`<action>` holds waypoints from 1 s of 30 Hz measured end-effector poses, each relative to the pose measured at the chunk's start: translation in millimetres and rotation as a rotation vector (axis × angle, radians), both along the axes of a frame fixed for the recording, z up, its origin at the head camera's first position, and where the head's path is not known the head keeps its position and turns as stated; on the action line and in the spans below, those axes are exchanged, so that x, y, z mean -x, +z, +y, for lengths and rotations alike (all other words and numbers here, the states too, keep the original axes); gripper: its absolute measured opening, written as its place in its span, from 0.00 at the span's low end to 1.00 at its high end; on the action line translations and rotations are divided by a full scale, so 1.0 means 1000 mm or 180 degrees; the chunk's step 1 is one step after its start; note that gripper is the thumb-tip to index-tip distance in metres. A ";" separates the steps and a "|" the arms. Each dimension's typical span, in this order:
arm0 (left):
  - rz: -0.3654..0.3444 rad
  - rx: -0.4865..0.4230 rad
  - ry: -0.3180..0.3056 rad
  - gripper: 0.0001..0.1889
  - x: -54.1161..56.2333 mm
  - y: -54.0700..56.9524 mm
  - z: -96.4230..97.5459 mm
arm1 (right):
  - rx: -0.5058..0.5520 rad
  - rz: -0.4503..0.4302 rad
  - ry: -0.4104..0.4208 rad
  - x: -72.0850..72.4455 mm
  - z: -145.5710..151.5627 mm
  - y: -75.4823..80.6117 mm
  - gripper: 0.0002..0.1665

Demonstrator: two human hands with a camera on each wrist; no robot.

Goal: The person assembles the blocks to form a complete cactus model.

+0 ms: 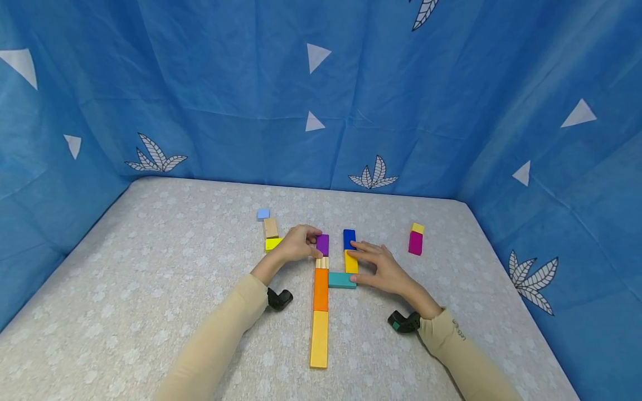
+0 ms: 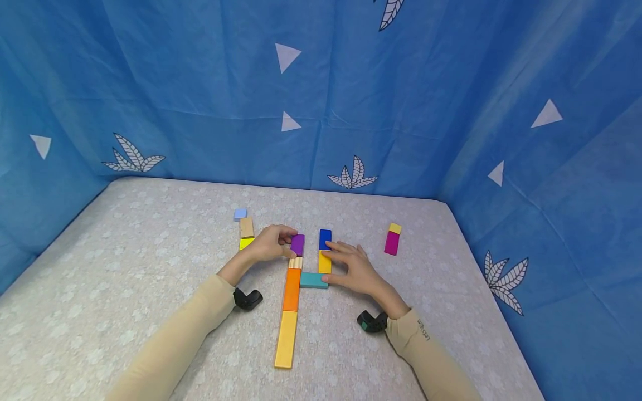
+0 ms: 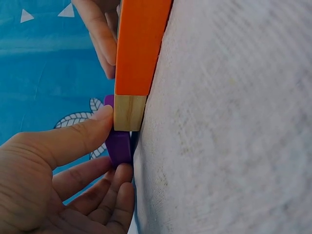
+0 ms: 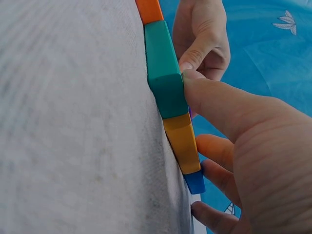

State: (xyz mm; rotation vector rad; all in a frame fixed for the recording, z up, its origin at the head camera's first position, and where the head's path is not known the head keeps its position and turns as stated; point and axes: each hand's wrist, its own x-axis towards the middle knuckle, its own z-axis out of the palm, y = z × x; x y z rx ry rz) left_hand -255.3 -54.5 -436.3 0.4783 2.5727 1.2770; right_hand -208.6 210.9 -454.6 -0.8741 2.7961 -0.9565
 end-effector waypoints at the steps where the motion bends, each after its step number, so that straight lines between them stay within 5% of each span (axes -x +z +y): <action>1: -0.0002 0.0002 0.0001 0.30 0.000 0.000 0.000 | -0.0002 -0.0004 -0.0001 0.000 0.000 0.000 0.38; 30: -0.0049 0.0137 0.0040 0.30 0.000 0.003 0.002 | -0.0045 0.0007 -0.0031 0.001 0.000 -0.002 0.38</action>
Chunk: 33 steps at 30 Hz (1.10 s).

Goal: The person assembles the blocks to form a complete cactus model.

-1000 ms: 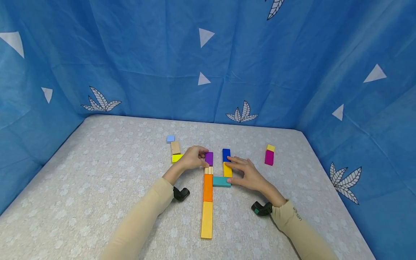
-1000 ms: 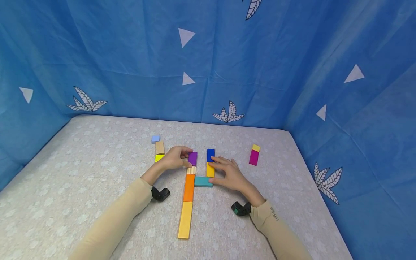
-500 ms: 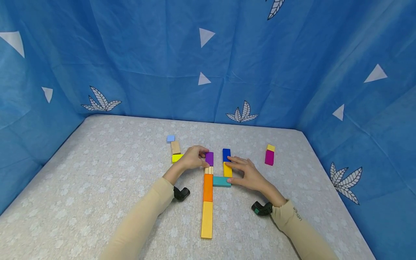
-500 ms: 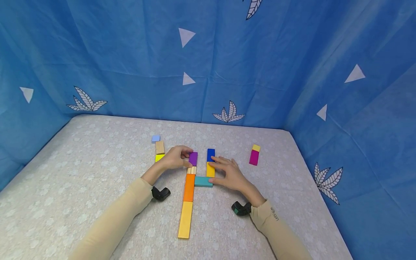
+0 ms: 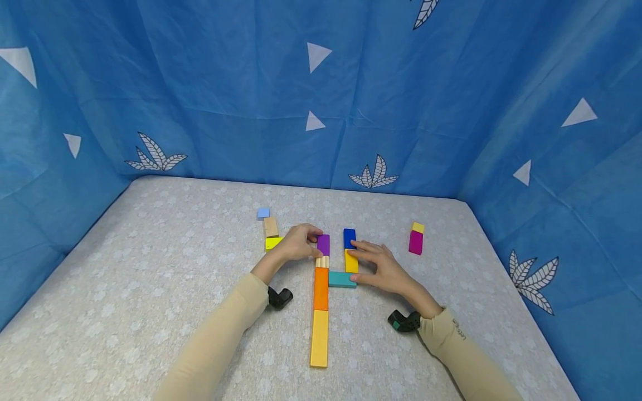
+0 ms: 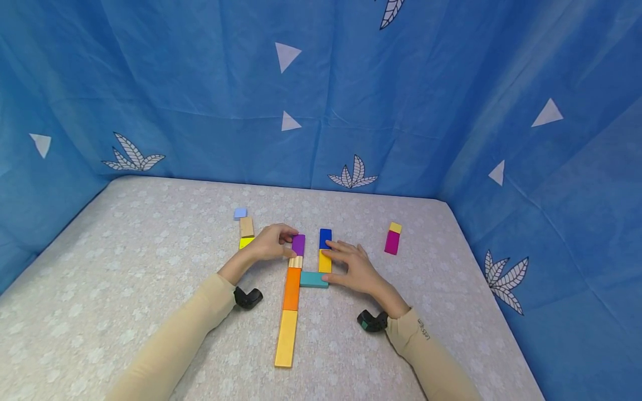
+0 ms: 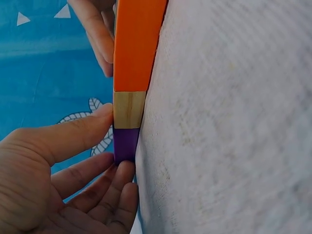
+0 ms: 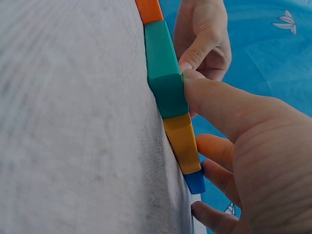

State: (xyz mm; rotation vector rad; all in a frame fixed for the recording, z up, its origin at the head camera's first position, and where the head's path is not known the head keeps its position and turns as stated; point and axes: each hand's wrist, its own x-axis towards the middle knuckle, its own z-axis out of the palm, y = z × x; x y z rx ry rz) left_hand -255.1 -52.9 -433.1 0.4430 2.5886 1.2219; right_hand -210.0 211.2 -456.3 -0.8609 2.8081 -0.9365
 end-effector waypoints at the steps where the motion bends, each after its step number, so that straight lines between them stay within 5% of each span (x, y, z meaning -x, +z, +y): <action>1: -0.0003 0.0013 0.0001 0.30 0.000 0.000 0.000 | 0.0000 -0.0003 0.0000 0.000 0.000 0.000 0.38; 11: 0.0053 0.0087 -0.0014 0.29 0.000 0.002 0.001 | 0.0018 0.0022 0.0020 0.000 0.000 0.000 0.38; 16: 0.0256 0.0134 -0.0068 0.29 -0.004 0.002 0.001 | 0.0032 0.0041 0.0038 -0.001 0.000 0.000 0.37; 23: 0.0658 0.0140 -0.0242 0.30 -0.023 0.007 -0.001 | 0.0034 0.0049 0.0057 -0.001 0.000 0.000 0.37; 33: 0.0597 0.0241 -0.0684 0.39 -0.054 0.006 -0.012 | -0.0001 0.0042 0.0014 -0.002 0.000 0.000 0.37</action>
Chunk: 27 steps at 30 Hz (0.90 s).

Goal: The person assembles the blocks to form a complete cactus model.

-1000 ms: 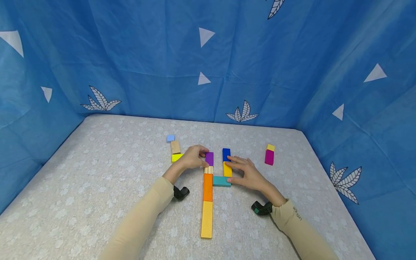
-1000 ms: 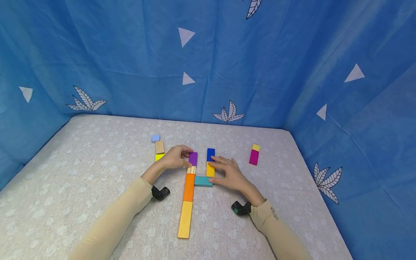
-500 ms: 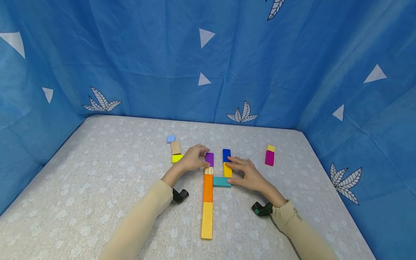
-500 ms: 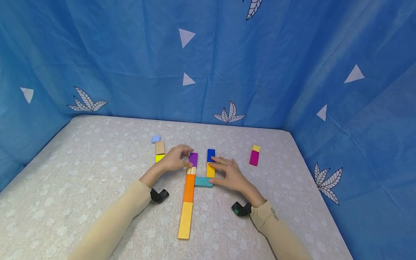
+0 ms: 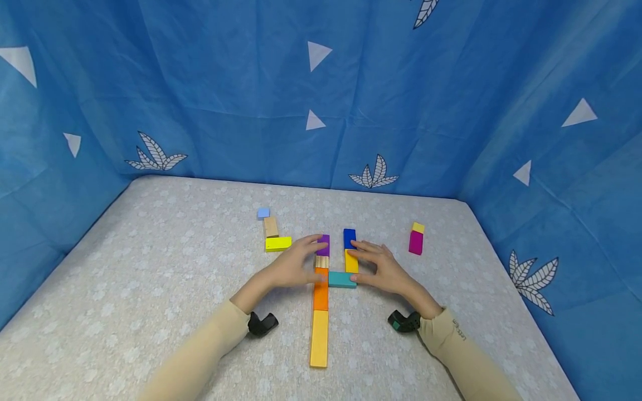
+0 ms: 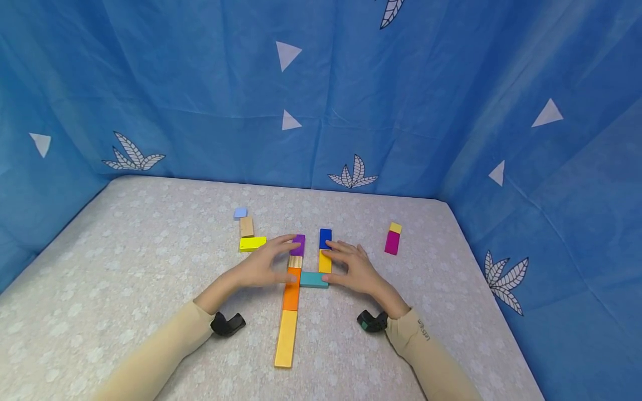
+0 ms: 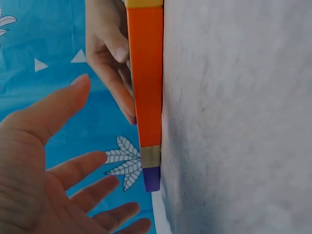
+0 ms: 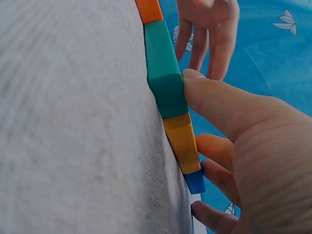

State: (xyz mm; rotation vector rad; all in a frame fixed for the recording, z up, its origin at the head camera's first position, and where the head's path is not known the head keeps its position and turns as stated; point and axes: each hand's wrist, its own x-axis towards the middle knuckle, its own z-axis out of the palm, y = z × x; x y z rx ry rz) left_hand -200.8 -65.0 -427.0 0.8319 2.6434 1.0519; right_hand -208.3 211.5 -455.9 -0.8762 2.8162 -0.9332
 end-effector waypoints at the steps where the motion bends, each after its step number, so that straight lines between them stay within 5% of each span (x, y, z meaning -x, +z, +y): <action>1: -0.0007 0.0015 -0.0039 0.40 -0.002 -0.001 -0.001 | 0.0001 0.0005 0.0000 0.000 0.000 0.000 0.37; 8: 0.0104 0.0035 -0.0234 0.44 -0.011 -0.004 -0.008 | -0.0031 -0.0022 -0.0030 0.000 0.001 0.000 0.37; 27: 0.0275 0.0253 -0.0381 0.43 -0.017 -0.023 -0.010 | -0.0065 -0.0016 -0.0029 0.001 -0.001 0.000 0.37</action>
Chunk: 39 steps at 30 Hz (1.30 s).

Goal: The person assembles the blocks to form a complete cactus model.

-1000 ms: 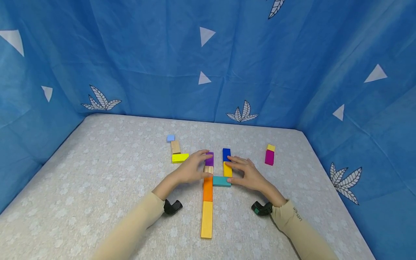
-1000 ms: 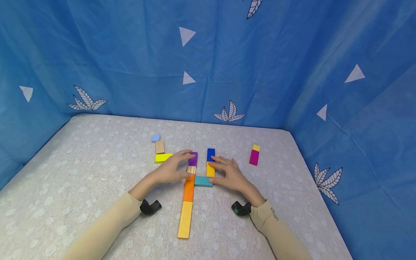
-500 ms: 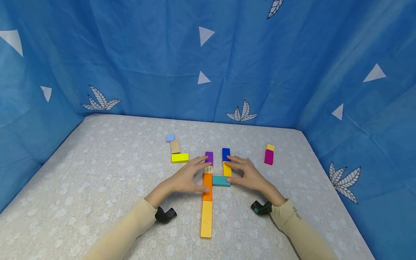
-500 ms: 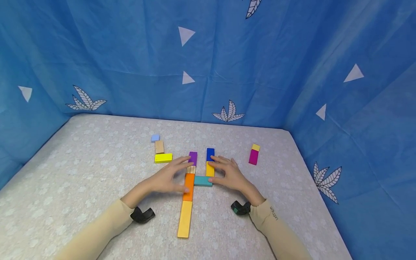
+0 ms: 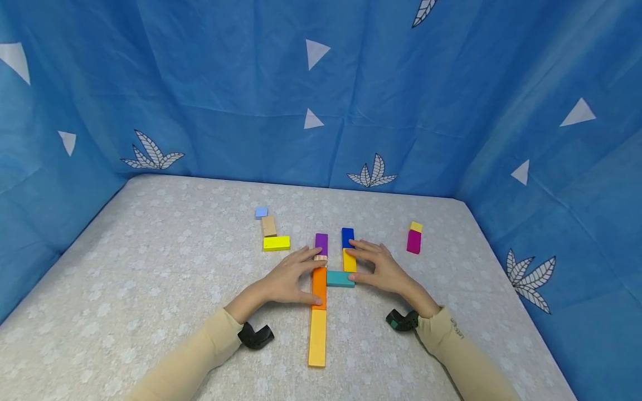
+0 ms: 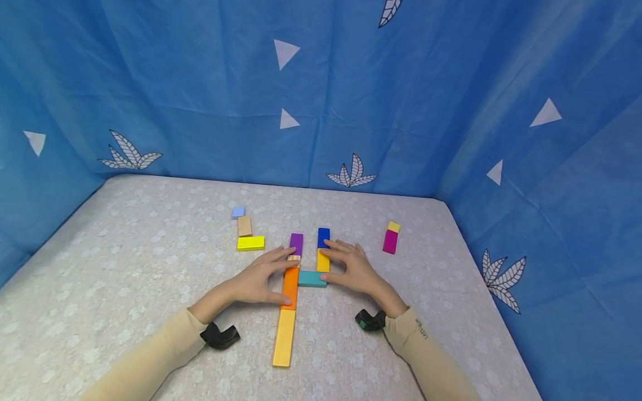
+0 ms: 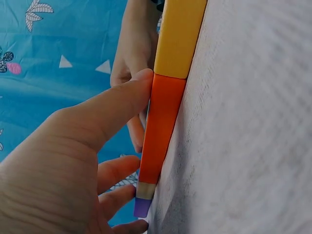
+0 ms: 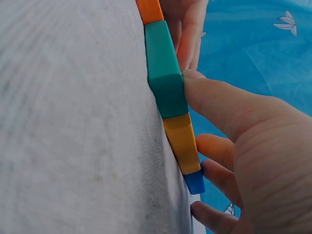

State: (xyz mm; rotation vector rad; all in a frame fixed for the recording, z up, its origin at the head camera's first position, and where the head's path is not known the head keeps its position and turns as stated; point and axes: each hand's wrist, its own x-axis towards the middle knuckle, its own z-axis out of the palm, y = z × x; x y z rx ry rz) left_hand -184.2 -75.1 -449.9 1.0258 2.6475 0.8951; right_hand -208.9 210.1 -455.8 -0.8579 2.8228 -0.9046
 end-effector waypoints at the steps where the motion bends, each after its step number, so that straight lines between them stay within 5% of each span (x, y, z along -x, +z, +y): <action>1: -0.0005 0.0006 0.0004 0.43 0.000 0.000 0.000 | 0.0014 -0.0005 0.0001 0.000 0.000 0.000 0.37; 10: -0.0022 0.0010 0.0015 0.43 -0.004 0.000 -0.002 | 0.0181 -0.0040 0.0017 -0.004 -0.002 0.001 0.37; 15: 0.0013 -0.0019 0.0010 0.42 -0.004 -0.002 -0.001 | 0.0388 0.0242 -0.0035 -0.002 0.003 0.006 0.36; 24: 0.0075 -0.0053 -0.0017 0.42 -0.001 -0.005 -0.001 | 0.0700 0.0774 -0.0891 0.017 0.049 0.020 0.35; 31: 0.0107 -0.0051 -0.0021 0.42 -0.001 -0.006 0.000 | 0.0551 0.0381 -0.1651 0.026 0.096 0.018 0.37; 39: 0.0109 -0.0064 -0.0004 0.43 0.000 -0.006 0.000 | 0.0473 -0.0212 -0.1929 0.026 0.113 0.016 0.44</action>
